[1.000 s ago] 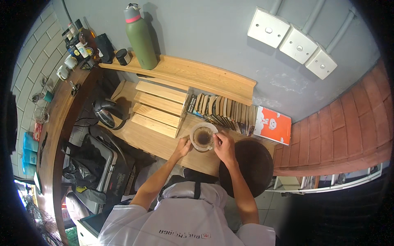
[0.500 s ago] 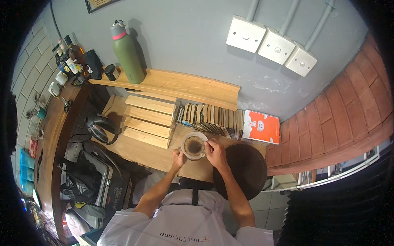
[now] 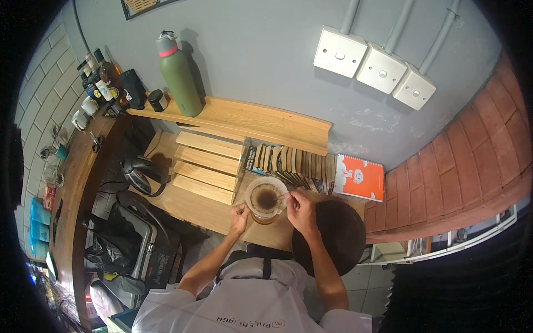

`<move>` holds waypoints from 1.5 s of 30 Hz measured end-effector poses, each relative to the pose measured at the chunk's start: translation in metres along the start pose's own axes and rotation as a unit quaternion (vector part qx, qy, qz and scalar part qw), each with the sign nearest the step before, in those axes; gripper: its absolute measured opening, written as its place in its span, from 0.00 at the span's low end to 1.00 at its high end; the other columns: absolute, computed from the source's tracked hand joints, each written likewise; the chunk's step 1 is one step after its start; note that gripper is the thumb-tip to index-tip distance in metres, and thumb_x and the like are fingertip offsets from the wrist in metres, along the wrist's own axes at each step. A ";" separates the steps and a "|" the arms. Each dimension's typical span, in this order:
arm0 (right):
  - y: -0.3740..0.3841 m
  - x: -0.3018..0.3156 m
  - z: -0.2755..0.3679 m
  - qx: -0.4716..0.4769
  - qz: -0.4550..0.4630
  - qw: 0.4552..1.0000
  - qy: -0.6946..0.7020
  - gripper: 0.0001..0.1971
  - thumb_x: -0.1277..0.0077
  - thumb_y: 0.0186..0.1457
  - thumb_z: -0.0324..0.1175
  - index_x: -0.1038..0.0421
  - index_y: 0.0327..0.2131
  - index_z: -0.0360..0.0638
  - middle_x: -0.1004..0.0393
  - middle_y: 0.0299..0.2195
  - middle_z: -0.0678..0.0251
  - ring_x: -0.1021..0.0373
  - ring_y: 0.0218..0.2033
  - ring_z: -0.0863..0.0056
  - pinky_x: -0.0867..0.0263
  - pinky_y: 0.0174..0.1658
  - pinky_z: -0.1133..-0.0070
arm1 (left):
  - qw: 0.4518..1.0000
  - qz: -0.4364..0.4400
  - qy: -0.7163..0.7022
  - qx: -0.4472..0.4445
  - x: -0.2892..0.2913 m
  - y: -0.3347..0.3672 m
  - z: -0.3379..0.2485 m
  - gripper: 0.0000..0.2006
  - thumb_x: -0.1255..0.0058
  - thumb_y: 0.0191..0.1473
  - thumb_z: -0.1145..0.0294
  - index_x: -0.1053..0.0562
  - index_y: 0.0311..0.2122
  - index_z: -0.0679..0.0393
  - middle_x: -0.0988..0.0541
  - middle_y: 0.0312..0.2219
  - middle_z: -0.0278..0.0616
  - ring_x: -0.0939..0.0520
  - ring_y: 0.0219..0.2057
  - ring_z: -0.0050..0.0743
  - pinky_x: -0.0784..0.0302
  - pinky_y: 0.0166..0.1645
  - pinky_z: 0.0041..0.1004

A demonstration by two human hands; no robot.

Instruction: The person stirs a mixture in a pour-over filter with a spoon, pours liquid from a glass server into a white mug, and then picks up the filter and a kettle.

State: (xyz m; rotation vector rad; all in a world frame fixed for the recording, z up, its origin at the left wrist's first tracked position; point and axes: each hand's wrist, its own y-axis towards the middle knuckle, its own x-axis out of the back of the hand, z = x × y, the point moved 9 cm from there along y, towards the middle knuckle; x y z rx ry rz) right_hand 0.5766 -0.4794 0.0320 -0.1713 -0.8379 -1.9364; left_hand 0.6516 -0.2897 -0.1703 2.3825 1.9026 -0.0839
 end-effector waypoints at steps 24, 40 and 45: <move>0.106 0.072 0.169 0.153 0.052 0.987 -0.007 0.08 0.51 0.50 0.20 0.36 0.20 0.33 0.40 0.16 0.68 0.45 0.16 0.82 0.49 0.20 0.82 | 0.983 0.001 -0.167 -0.076 -0.020 0.044 -0.199 0.14 0.46 0.49 0.77 0.34 0.15 0.58 0.39 0.14 0.21 0.44 0.17 0.08 0.52 0.22 0.18; 0.156 0.081 0.189 0.172 0.180 0.968 0.006 0.07 0.53 0.56 0.25 0.31 0.27 0.29 0.38 0.20 0.69 0.45 0.23 0.83 0.46 0.26 0.84 | 0.985 0.025 -0.154 -0.069 -0.020 0.045 -0.236 0.15 0.45 0.49 0.76 0.34 0.14 0.57 0.37 0.13 0.22 0.43 0.17 0.08 0.50 0.23 0.18; 0.154 0.073 0.183 0.134 0.213 0.966 0.065 0.09 0.54 0.57 0.26 0.31 0.26 0.30 0.39 0.20 0.71 0.46 0.22 0.85 0.47 0.26 0.85 | 0.984 0.026 -0.158 -0.072 -0.018 0.041 -0.245 0.14 0.45 0.49 0.77 0.33 0.15 0.58 0.35 0.13 0.23 0.41 0.17 0.08 0.49 0.23 0.17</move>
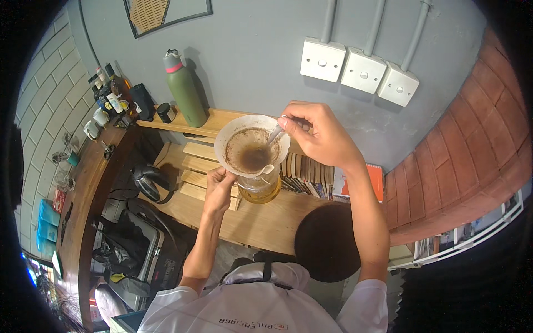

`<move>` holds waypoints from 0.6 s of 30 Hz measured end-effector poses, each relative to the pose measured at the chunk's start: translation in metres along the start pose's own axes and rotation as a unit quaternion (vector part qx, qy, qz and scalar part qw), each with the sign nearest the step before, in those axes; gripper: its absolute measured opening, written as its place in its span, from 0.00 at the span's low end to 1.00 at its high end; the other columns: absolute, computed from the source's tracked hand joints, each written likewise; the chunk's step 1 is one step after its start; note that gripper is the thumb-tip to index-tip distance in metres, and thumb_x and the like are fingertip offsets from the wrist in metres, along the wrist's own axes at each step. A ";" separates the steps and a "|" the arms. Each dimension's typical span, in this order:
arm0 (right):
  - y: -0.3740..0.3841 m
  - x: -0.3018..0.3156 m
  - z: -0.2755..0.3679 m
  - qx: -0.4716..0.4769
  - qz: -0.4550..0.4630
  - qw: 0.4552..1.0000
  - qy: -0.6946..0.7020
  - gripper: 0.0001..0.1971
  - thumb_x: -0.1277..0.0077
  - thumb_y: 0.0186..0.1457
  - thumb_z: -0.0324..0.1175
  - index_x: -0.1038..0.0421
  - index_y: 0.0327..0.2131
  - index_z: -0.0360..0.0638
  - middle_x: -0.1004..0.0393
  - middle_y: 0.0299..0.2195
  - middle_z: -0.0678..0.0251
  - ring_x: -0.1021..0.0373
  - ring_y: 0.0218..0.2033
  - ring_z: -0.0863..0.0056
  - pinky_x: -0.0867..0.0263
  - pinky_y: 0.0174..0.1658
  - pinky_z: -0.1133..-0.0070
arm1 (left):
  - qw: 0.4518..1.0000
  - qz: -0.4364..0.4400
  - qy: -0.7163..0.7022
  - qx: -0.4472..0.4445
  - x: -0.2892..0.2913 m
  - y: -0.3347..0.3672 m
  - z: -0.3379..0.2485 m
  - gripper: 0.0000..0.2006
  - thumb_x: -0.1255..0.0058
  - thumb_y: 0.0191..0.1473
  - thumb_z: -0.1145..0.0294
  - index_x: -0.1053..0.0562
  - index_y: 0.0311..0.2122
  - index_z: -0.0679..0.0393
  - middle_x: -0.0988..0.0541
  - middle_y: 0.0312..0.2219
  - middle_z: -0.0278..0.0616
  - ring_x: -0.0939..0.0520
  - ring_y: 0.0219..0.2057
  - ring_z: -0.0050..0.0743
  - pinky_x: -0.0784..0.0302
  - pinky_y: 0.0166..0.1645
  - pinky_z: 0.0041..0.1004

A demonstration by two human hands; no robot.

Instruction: The person stirs a mixture in a pour-over filter with a spoon, pours liquid from a glass server into a white mug, and then picks up the filter and a kettle.

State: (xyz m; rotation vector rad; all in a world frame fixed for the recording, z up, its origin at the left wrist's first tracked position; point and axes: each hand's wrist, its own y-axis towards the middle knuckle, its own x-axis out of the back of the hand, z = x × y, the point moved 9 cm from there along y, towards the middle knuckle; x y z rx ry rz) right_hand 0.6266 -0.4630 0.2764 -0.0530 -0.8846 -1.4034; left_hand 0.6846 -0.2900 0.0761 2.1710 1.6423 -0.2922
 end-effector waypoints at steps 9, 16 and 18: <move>0.011 -0.007 0.020 0.027 0.006 1.000 -0.001 0.09 0.54 0.57 0.26 0.31 0.26 0.30 0.37 0.20 0.69 0.44 0.23 0.84 0.45 0.27 0.83 | 1.000 0.005 -0.007 0.004 0.012 -0.001 -0.017 0.13 0.46 0.49 0.78 0.33 0.15 0.59 0.34 0.13 0.23 0.41 0.17 0.07 0.48 0.22 0.17; 0.025 -0.020 0.037 0.031 0.003 0.999 -0.011 0.08 0.54 0.56 0.26 0.31 0.26 0.30 0.35 0.20 0.67 0.43 0.23 0.82 0.43 0.27 0.81 | 0.999 0.033 -0.014 0.003 0.026 0.008 -0.030 0.10 0.47 0.50 0.79 0.30 0.18 0.61 0.33 0.15 0.24 0.38 0.19 0.08 0.45 0.24 0.16; 0.031 -0.026 0.039 0.025 -0.006 0.999 -0.022 0.08 0.54 0.56 0.26 0.31 0.26 0.30 0.36 0.20 0.67 0.43 0.22 0.82 0.44 0.26 0.81 | 0.999 0.042 -0.022 0.005 0.034 0.009 -0.034 0.10 0.47 0.50 0.79 0.30 0.18 0.61 0.32 0.15 0.24 0.38 0.19 0.08 0.45 0.25 0.16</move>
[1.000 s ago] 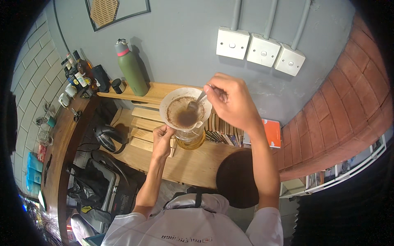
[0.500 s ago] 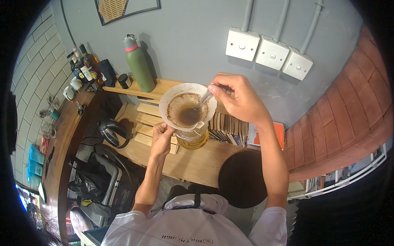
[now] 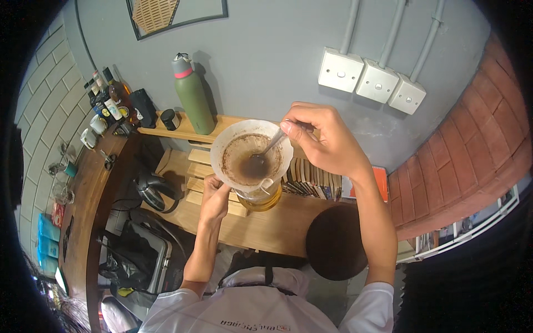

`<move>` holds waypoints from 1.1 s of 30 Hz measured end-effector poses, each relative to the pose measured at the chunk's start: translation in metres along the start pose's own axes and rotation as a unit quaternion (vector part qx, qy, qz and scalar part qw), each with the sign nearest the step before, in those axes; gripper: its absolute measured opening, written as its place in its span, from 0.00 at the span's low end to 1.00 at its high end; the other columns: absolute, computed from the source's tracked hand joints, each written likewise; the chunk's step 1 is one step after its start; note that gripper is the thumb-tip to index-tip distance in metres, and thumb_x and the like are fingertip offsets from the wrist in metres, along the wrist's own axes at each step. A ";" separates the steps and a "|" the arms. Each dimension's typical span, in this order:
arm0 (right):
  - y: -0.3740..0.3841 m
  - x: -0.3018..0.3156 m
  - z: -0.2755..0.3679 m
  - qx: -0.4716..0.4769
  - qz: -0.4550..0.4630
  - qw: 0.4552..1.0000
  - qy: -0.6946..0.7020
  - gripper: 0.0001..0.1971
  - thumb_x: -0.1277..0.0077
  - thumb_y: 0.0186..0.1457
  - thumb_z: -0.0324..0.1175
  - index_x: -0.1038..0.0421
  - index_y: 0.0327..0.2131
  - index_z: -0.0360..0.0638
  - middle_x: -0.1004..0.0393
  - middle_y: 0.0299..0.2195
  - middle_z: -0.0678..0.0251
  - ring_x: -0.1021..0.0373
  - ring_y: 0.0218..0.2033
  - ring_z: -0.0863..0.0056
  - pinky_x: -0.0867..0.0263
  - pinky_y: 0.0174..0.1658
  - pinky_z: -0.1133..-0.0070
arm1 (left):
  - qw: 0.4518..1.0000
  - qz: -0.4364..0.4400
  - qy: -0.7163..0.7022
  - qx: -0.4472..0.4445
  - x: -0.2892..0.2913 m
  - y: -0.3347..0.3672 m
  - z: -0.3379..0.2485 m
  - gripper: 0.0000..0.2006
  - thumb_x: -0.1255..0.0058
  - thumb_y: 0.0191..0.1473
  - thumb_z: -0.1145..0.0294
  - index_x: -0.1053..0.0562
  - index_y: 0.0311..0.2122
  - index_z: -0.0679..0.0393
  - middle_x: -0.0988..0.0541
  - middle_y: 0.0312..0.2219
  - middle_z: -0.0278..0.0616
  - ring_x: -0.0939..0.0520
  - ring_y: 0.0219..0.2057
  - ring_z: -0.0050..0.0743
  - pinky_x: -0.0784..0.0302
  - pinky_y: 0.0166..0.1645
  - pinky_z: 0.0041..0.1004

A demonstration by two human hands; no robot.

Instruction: The person stirs a mixture in a pour-over filter with a spoon, pours liquid from a glass server into a white mug, and then picks up the filter and a kettle.

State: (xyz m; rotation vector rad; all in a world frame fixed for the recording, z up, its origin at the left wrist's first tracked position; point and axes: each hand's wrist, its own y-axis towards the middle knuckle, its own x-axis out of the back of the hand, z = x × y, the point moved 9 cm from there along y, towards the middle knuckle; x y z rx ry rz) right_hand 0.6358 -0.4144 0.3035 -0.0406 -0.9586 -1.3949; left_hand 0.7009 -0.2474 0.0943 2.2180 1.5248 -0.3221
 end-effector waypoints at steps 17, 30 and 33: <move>0.030 -0.060 0.055 0.006 -0.045 0.993 -0.106 0.04 0.51 0.54 0.23 0.29 0.28 0.31 0.34 0.21 0.62 0.39 0.23 0.75 0.43 0.28 0.79 | 0.988 0.133 -0.072 0.014 0.051 0.018 -0.041 0.08 0.51 0.52 0.82 0.25 0.39 0.69 0.20 0.33 0.40 0.22 0.33 0.18 0.28 0.39 0.19; 0.058 -0.115 0.052 -0.031 -0.043 0.998 0.015 0.05 0.53 0.55 0.22 0.26 0.33 0.33 0.30 0.22 0.65 0.35 0.22 0.81 0.39 0.26 0.82 | 0.995 0.085 -0.057 0.009 0.112 0.017 -0.059 0.05 0.50 0.52 0.82 0.25 0.35 0.69 0.20 0.30 0.39 0.22 0.31 0.16 0.28 0.38 0.18; 0.061 -0.130 0.055 -0.003 -0.030 1.000 -0.005 0.06 0.54 0.56 0.22 0.27 0.33 0.32 0.29 0.23 0.66 0.34 0.23 0.81 0.38 0.27 0.83 | 0.997 0.062 -0.043 -0.003 0.126 0.015 -0.067 0.04 0.50 0.52 0.82 0.25 0.34 0.69 0.20 0.29 0.39 0.23 0.30 0.16 0.28 0.37 0.17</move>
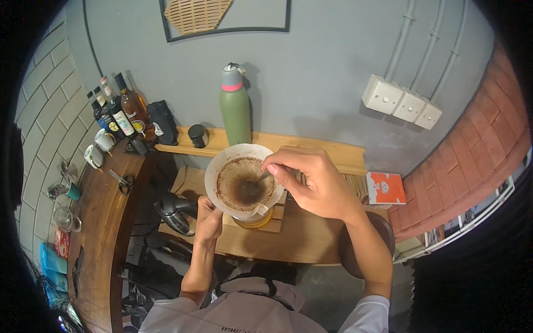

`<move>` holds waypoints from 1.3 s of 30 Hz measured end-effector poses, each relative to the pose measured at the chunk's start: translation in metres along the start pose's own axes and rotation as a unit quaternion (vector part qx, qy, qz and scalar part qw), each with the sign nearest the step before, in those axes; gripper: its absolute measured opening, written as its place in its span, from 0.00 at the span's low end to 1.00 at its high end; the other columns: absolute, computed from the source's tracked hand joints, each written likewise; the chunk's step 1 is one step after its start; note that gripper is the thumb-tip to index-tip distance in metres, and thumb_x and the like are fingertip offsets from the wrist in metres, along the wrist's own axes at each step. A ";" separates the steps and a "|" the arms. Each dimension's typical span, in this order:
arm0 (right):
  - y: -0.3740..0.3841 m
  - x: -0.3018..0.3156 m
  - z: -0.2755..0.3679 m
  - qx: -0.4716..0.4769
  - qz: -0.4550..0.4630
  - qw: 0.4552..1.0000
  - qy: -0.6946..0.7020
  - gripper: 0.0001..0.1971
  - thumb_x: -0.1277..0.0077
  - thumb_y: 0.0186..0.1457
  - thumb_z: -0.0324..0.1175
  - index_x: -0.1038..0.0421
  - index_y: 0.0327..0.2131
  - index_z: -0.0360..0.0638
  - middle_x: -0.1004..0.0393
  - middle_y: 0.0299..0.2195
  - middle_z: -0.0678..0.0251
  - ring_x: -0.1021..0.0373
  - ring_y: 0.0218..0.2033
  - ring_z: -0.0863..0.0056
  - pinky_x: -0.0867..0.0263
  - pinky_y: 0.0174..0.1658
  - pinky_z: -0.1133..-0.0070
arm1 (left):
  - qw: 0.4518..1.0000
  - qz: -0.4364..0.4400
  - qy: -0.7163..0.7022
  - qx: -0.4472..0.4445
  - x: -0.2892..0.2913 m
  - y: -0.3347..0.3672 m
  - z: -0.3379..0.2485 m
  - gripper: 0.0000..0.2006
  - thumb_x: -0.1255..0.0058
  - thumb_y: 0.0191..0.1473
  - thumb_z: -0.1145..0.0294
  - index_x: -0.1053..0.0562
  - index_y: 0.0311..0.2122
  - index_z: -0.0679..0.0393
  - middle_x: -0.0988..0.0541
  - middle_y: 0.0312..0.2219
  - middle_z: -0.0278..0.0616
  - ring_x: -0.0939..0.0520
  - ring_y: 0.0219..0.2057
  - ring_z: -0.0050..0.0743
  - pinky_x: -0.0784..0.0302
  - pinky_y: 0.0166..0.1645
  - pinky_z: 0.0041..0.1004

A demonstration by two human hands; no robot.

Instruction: The person stirs a mixture in a pour-over filter with a spoon, pours liquid from a glass server into a white mug, and then picks up the filter and a kettle.

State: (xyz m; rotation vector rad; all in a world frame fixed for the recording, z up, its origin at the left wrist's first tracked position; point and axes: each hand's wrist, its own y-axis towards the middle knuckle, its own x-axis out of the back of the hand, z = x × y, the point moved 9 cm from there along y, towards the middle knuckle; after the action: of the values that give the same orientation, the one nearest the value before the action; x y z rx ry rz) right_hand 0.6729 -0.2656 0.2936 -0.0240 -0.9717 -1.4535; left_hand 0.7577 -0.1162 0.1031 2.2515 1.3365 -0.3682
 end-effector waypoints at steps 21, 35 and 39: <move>-0.006 -0.009 -0.020 -0.081 -0.088 0.992 0.050 0.06 0.56 0.54 0.17 0.28 0.32 0.31 0.30 0.24 0.71 0.37 0.25 0.88 0.41 0.28 0.88 | 0.999 -0.043 0.025 0.002 0.017 -0.027 0.008 0.01 0.48 0.51 0.82 0.26 0.30 0.67 0.22 0.24 0.33 0.27 0.24 0.09 0.34 0.27 0.12; -0.032 -0.023 -0.056 -0.224 -0.142 0.942 0.205 0.05 0.54 0.55 0.22 0.28 0.31 0.33 0.28 0.19 0.68 0.41 0.13 0.92 0.49 0.15 0.89 | 0.994 -0.090 0.061 -0.001 0.028 -0.032 0.018 0.12 0.47 0.50 0.79 0.34 0.18 0.59 0.36 0.15 0.21 0.42 0.17 0.04 0.51 0.20 0.14; -0.036 -0.018 -0.052 -0.238 -0.138 0.943 0.189 0.06 0.54 0.57 0.25 0.27 0.33 0.33 0.28 0.19 0.67 0.43 0.12 0.92 0.50 0.14 0.89 | 0.993 -0.096 0.061 0.001 0.029 -0.033 0.017 0.13 0.46 0.50 0.79 0.34 0.17 0.58 0.37 0.15 0.21 0.42 0.17 0.05 0.52 0.20 0.15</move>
State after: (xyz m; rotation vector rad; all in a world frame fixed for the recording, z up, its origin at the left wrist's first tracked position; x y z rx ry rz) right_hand 0.6739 -0.2866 0.2313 0.0404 -0.3025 -1.8421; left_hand 0.7433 -0.0911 0.0666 2.1834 1.6240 -0.3024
